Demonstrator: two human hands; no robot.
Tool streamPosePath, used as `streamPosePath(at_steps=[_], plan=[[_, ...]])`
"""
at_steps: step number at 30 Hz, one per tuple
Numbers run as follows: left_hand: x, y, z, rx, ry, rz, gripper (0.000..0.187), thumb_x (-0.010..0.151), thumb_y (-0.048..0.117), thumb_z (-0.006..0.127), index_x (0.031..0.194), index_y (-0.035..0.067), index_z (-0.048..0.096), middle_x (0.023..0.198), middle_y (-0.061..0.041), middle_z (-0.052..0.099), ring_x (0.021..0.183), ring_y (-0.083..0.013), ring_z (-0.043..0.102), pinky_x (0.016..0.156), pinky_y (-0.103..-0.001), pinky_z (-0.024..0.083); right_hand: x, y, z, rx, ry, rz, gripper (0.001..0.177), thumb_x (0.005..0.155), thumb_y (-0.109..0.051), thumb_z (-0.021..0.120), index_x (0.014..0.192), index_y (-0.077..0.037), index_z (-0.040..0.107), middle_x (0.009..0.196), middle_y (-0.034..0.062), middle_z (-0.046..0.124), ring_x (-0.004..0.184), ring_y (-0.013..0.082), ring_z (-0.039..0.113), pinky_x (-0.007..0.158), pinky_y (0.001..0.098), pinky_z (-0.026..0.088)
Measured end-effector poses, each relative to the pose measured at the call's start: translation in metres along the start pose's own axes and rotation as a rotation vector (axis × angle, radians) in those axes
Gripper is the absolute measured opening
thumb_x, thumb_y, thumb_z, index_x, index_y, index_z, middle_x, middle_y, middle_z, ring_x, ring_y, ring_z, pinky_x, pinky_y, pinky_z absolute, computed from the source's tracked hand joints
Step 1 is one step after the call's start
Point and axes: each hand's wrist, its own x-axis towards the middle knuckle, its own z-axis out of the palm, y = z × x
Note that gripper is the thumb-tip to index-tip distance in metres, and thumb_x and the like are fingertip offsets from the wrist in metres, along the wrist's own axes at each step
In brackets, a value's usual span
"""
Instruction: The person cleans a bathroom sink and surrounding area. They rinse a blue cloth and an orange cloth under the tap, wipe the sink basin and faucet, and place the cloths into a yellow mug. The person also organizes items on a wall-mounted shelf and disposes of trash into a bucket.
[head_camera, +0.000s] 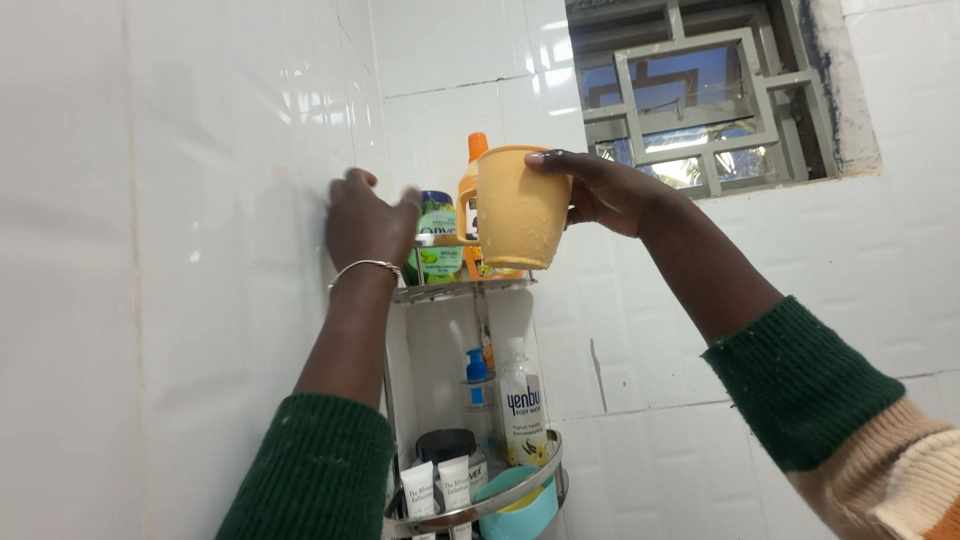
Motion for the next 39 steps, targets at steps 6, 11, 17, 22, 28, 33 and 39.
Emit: streamPosePath(at_steps=[6,11,17,22,28,33,39], plan=[[0.018,0.007,0.014,0.241,-0.602,-0.288,0.091,0.076,0.069,0.079,0.133,0.002,0.056,0.12,-0.019,0.07,0.112,-0.0311,0.07,0.091,-0.041,0.057,0.01,-0.001,-0.013,0.007,0.08,0.024,0.093,0.074,-0.062,0.071,0.138,0.004,0.055,0.115,0.0188,0.068,0.105,0.0266,0.069,0.089,0.0404,0.055],[0.033,0.018,0.027,0.362,-0.74,-0.315,0.076,0.071,0.069,0.083,0.119,0.01,0.073,0.115,-0.014,0.073,0.106,-0.0291,0.074,0.089,-0.04,0.058,0.019,0.002,-0.013,0.011,0.088,0.022,0.093,0.075,-0.063,0.071,0.136,0.005,0.057,0.109,0.019,0.068,0.096,0.0247,0.069,0.082,0.0378,0.055],[0.041,0.014,0.038,0.379,-0.851,-0.323,0.078,0.071,0.071,0.079,0.117,0.009,0.078,0.111,-0.015,0.077,0.101,-0.0284,0.078,0.085,-0.04,0.06,0.03,0.005,-0.008,-0.02,0.154,0.027,0.095,0.072,-0.065,0.071,0.136,0.004,0.056,0.108,0.0185,0.068,0.094,0.0231,0.07,0.081,0.0355,0.056],[0.037,0.011,0.031,0.323,-0.654,-0.369,0.09,0.062,0.072,0.086,0.122,0.007,0.068,0.119,-0.015,0.07,0.106,-0.0297,0.072,0.088,-0.044,0.059,0.043,-0.001,-0.009,-0.057,0.153,-0.021,0.094,0.071,-0.067,0.07,0.136,-0.001,0.057,0.111,0.0153,0.068,0.098,0.0226,0.069,0.085,0.0374,0.053],[0.021,0.014,0.027,-0.061,-0.083,-0.34,0.085,0.062,0.056,0.091,0.124,0.011,0.054,0.122,-0.012,0.062,0.106,-0.0321,0.068,0.088,-0.046,0.058,0.067,0.002,0.002,-0.23,0.208,-0.01,0.09,0.067,-0.069,0.068,0.129,-0.005,0.064,0.109,0.0174,0.07,0.098,0.0263,0.068,0.086,0.0389,0.051],[-0.002,0.013,0.024,-0.294,0.254,-0.071,0.085,0.073,0.047,0.09,0.131,0.013,0.039,0.126,-0.011,0.056,0.112,-0.0326,0.064,0.089,-0.047,0.057,0.098,0.026,0.022,-0.264,0.272,0.014,0.093,0.064,-0.069,0.072,0.127,-0.002,0.061,0.108,0.0183,0.071,0.103,0.0305,0.072,0.088,0.042,0.057],[-0.005,0.007,0.03,-0.445,0.389,0.112,0.083,0.083,0.041,0.09,0.138,0.011,0.036,0.13,-0.013,0.049,0.126,-0.0345,0.051,0.102,-0.049,0.049,0.133,0.036,0.054,-0.381,0.224,0.055,0.089,0.06,-0.068,0.078,0.115,0.0,0.064,0.095,0.0155,0.074,0.088,0.0262,0.077,0.074,0.0354,0.064]])
